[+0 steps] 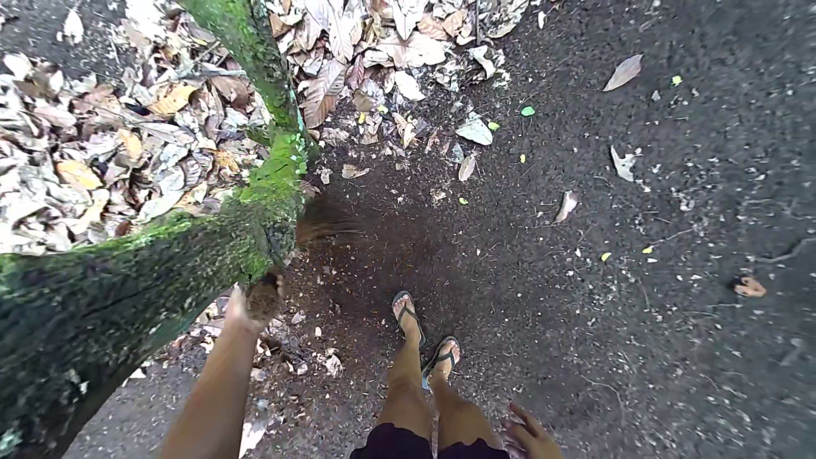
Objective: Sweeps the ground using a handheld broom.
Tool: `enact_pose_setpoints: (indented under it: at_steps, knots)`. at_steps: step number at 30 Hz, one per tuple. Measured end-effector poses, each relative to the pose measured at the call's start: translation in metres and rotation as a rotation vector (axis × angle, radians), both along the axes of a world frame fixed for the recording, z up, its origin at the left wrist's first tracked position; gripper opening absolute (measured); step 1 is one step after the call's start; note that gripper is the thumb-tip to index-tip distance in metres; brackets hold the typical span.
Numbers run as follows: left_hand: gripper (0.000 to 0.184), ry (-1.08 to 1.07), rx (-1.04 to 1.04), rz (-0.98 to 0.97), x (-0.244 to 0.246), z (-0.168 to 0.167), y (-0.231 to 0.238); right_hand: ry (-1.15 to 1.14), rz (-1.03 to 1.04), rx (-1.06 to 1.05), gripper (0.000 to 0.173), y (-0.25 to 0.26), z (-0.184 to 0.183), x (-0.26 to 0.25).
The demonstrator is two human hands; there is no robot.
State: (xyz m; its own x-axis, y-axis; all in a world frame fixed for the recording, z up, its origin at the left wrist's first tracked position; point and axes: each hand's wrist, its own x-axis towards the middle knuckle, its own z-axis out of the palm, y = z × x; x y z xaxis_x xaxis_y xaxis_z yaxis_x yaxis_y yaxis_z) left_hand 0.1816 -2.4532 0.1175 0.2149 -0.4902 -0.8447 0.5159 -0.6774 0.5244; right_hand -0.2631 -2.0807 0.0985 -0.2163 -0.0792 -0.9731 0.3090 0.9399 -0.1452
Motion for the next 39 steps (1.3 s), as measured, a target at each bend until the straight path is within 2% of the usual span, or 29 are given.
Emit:
enact_pose_setpoints:
  at_steps: [5, 6, 7, 8, 9, 11, 15, 18, 21, 25, 29, 32, 34, 36, 39]
  knots:
    - [0.028, -0.5, 0.034, -0.059, 0.002, -0.002, 0.007, 0.015, -0.019, -0.044, 0.057, -0.01, -0.002, -0.001]
    - [0.037, -0.557, 0.029, -0.072, 0.004, -0.004, 0.013, 0.013, -0.025, -0.065, 0.056, -0.013, -0.002, -0.001]
    - [0.052, -0.59, 0.026, -0.085, 0.006, -0.004, 0.018, 0.004, -0.03, -0.084, 0.057, -0.017, 0.0, -0.002]
    - [0.059, -0.612, 0.028, -0.084, 0.003, -0.001, 0.023, 0.0, -0.03, -0.099, 0.057, -0.021, 0.002, -0.004]
    - [0.063, -0.614, 0.028, -0.076, -0.003, 0.002, 0.027, 0.007, -0.025, -0.112, 0.057, -0.026, 0.004, -0.005]
    - [0.059, -0.598, 0.02, -0.058, -0.032, 0.004, 0.03, 0.019, -0.011, -0.144, 0.056, -0.038, 0.005, -0.011]
    - [0.054, -0.411, 0.099, -0.059, -0.139, -0.019, 0.012, 0.043, -0.03, -0.218, 0.056, -0.061, 0.003, -0.037]
    - [0.029, -0.1, 0.143, -0.092, -0.239, -0.025, -0.038, 0.034, -0.034, -0.245, 0.055, -0.079, 0.0, -0.065]
    - [0.024, 0.192, 0.104, -0.229, -0.312, -0.041, -0.089, 0.016, 0.032, -0.226, 0.054, -0.093, -0.005, -0.102]
    - [0.028, 0.303, -0.088, -0.353, -0.363, -0.064, -0.13, 0.043, 0.062, -0.201, 0.056, -0.101, -0.018, -0.156]
    - [0.028, 0.528, -0.168, -0.217, -0.395, -0.048, -0.098, 0.028, 0.093, -0.134, 0.055, -0.105, -0.017, -0.189]
    - [0.029, 0.723, -0.184, -0.073, -0.394, -0.023, -0.062, 0.026, 0.136, -0.127, 0.054, -0.114, -0.016, -0.197]
    - [0.032, 0.724, -0.123, 0.008, -0.362, -0.01, -0.043, 0.029, 0.14, -0.136, 0.055, -0.121, -0.018, -0.196]
    - [0.034, 0.583, -0.049, 0.076, -0.308, -0.003, -0.033, 0.012, 0.131, -0.144, 0.055, -0.129, -0.019, -0.19]
    - [0.029, 0.208, 0.001, 0.219, -0.202, -0.022, -0.032, -0.016, 0.137, -0.153, 0.053, -0.133, -0.023, -0.176]
